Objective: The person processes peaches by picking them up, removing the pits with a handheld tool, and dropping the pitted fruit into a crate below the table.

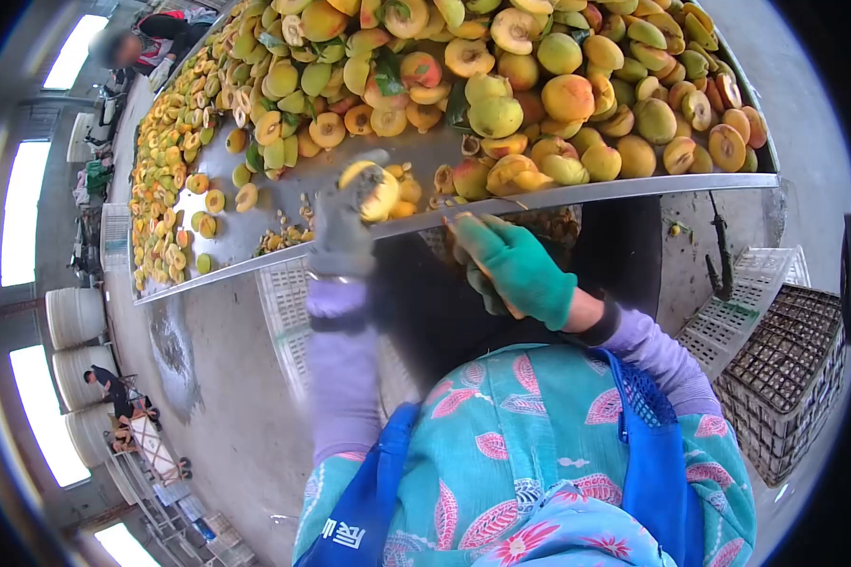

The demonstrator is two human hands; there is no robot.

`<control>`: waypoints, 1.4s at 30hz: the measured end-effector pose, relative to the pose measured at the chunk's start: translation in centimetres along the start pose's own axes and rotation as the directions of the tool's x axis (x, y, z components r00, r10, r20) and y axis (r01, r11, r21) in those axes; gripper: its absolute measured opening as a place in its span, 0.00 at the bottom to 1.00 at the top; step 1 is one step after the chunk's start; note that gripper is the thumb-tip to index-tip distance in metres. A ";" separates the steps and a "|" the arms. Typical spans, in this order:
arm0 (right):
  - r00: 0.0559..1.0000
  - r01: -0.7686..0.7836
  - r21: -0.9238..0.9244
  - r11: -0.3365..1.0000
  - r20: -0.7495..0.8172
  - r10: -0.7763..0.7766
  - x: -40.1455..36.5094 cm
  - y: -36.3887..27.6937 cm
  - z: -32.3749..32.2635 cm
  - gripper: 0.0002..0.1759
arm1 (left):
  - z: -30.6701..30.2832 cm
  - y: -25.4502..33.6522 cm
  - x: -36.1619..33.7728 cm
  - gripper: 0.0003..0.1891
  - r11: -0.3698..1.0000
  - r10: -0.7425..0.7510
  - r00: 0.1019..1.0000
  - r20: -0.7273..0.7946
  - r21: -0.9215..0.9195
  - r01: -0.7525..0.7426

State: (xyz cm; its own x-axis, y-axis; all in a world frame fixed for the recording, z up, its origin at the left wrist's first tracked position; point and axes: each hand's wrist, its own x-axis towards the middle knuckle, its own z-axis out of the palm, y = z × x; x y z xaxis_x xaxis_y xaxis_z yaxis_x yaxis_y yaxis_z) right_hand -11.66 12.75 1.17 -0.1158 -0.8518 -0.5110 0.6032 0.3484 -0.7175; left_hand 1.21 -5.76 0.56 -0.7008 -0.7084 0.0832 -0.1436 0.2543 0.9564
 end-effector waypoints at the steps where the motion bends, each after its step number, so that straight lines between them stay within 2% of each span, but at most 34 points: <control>1: 0.963 0.244 -0.301 0.922 -0.036 -0.266 1.2 1.3 0.2 0.23 | 1.2 -0.7 -1.0 0.14 0.983 0.111 0.994 -0.006 0.151 -0.108; 2: 0.858 0.424 -0.575 0.699 0.007 -0.514 2.7 2.5 0.4 0.23 | 2.6 -1.0 -1.7 0.15 0.931 0.222 0.975 0.009 0.295 -0.215; 3: 0.837 0.436 -0.666 0.606 0.051 -0.545 3.1 3.4 0.0 0.24 | 3.9 -1.0 -2.2 0.17 0.994 0.029 0.999 -0.046 -0.108 -0.034; 4: 0.813 0.441 -0.745 0.500 0.094 -0.575 3.2 3.4 0.1 0.24 | 5.2 -0.8 -2.9 0.19 0.857 -0.176 0.984 -0.022 -0.495 0.142; 5: 0.786 0.439 -0.810 0.388 0.138 -0.602 3.3 3.4 0.2 0.25 | 6.0 -0.7 -3.2 0.21 0.550 -0.349 0.934 0.078 -0.790 0.271; 7: 0.803 0.426 -0.767 0.479 0.076 -0.591 2.9 2.9 0.6 0.26 | 6.4 -1.7 -3.0 0.25 0.882 -0.177 0.977 -0.115 -0.459 0.106; 9: 0.876 0.331 -0.708 0.625 -0.016 -0.482 2.7 2.6 0.9 0.26 | 6.2 -1.9 -3.0 0.25 0.731 -0.238 0.968 -0.079 -0.670 0.126; 10: 0.917 0.254 -0.666 0.702 -0.064 -0.393 2.7 2.5 1.0 0.26 | 6.3 -1.9 -2.9 0.24 0.775 -0.212 0.970 -0.115 -0.625 0.095; 12: 0.893 0.319 -0.699 0.640 -0.005 -0.451 3.6 3.7 0.6 0.25 | 6.6 -1.9 -2.9 0.23 0.854 -0.149 0.972 -0.183 -0.519 0.034; 13: 0.878 0.350 -0.715 0.605 0.025 -0.479 3.9 4.0 0.5 0.25 | 6.9 -1.8 -2.9 0.22 0.849 -0.143 0.966 -0.217 -0.528 0.008; 15: 0.890 0.352 -0.644 0.679 0.007 -0.456 3.7 4.4 0.6 0.26 | 7.4 -1.3 -2.9 0.20 0.837 -0.134 0.950 -0.283 -0.545 -0.045; 16: 0.897 0.351 -0.607 0.713 0.000 -0.442 3.6 4.6 0.7 0.26 | 7.3 -1.1 -2.9 0.19 0.875 -0.143 0.953 -0.269 -0.483 -0.005; 19: 0.814 0.528 -0.440 0.726 0.021 -0.580 4.6 5.9 0.6 0.27 | 6.6 -0.6 -2.5 0.17 0.940 -0.182 0.963 -0.201 -0.322 0.110; 20: 0.926 0.364 -0.270 0.891 0.003 -0.377 3.7 4.3 1.1 0.27 | 6.4 -0.5 -2.1 0.16 0.945 -0.193 0.967 -0.166 -0.295 0.138; 21: 0.988 0.153 -0.090 0.984 0.026 -0.151 2.2 2.5 1.6 0.26 | 6.3 -0.3 -1.7 0.15 0.949 -0.209 0.969 -0.131 -0.265 0.169; 22: 0.993 -0.087 0.083 0.993 0.093 0.079 1.4 1.4 2.1 0.26 | 6.7 0.5 -1.4 0.14 0.973 -0.143 0.971 -0.192 -0.207 0.102; 25: 0.993 -0.051 0.317 0.947 0.115 0.015 2.8 2.2 2.9 0.25 | 7.5 1.7 -0.2 0.12 0.968 -0.097 0.961 -0.261 -0.250 0.029; 26: 0.992 -0.068 0.283 0.957 0.119 0.036 2.8 2.2 2.9 0.26 | 7.1 1.1 0.0 0.12 0.979 -0.036 0.977 -0.210 -0.206 -0.008; 28: 0.991 -0.096 0.214 0.972 0.112 0.073 2.5 2.0 2.6 0.28 | 5.4 1.4 1.0 0.12 0.998 -0.016 0.998 0.064 0.063 0.012; 29: 0.962 -0.177 0.360 0.916 0.260 0.084 2.5 1.9 2.4 0.28 | 4.7 1.8 1.6 0.12 0.982 -0.027 0.981 0.192 0.189 -0.010; 30: 0.911 -0.278 0.477 0.834 0.406 0.071 2.6 1.7 2.2 0.27 | 4.2 2.0 2.2 0.12 0.981 -0.185 0.943 0.276 0.112 0.159; 31: 0.839 -0.393 0.563 0.727 0.543 0.034 2.6 1.6 2.2 0.27 | 4.2 2.0 1.8 0.12 0.954 -0.237 0.940 0.244 -0.126 0.273; 32: 0.801 -0.420 0.587 0.692 0.598 -0.022 2.9 1.3 2.1 0.27 | 4.4 2.0 1.2 0.12 0.865 -0.288 0.931 0.226 -0.355 0.354; 33: 0.757 -0.452 0.610 0.650 0.648 -0.081 3.1 1.2 1.9 0.26 | 4.7 2.0 0.5 0.12 0.722 -0.341 0.913 0.223 -0.560 0.407; 34: 0.711 -0.490 0.633 0.600 0.688 -0.144 3.0 1.4 1.9 0.26 | 5.2 2.6 -0.4 0.23 0.729 -0.421 0.902 0.099 -0.555 0.401; 36: 0.619 -0.577 0.584 0.570 0.769 -0.161 2.0 1.3 1.8 0.24 | 3.1 -0.5 -3.2 0.22 0.763 -0.414 0.896 -0.160 -0.597 0.246; 37: 0.572 -0.615 0.555 0.560 0.803 -0.169 1.6 1.2 1.3 0.24 | 1.6 -0.4 -4.7 0.19 0.801 -0.418 0.863 -0.284 -0.564 0.202; 38: 0.523 -0.596 0.514 0.617 0.831 -0.187 1.6 1.2 0.0 0.24 | 0.1 -0.3 -6.1 0.17 0.838 -0.415 0.815 -0.404 -0.519 0.169; 39: 0.576 -0.565 0.524 0.637 0.804 -0.150 1.7 1.3 -1.3 0.25 | -1.9 0.7 -6.8 0.14 0.887 -0.402 0.753 -0.522 -0.426 0.179; 40: 0.682 -0.548 0.567 0.615 0.728 -0.063 2.6 2.1 -2.3 0.24 | -5.0 0.2 -5.8 0.13 0.959 -0.198 0.857 -0.475 0.085 0.269; 41: 0.771 -0.532 0.609 0.588 0.635 0.040 3.1 3.0 -2.9 0.23 | -8.5 -1.2 -5.3 0.12 0.779 -0.063 0.942 -0.331 0.574 0.254; 42: 0.785 -0.518 0.582 0.627 0.615 0.077 3.0 3.0 -2.7 0.22 | -10.1 -2.1 -4.7 0.11 0.403 -0.027 0.992 -0.125 0.907 0.125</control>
State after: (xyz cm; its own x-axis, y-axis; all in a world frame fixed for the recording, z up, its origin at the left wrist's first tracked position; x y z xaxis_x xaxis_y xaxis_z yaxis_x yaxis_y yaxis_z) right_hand -12.35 12.28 -3.85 0.4407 -0.8823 -0.1652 0.8976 0.4314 0.0904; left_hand 11.84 -9.64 1.00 -0.6040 -0.7918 0.0912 -0.7790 0.6107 0.1422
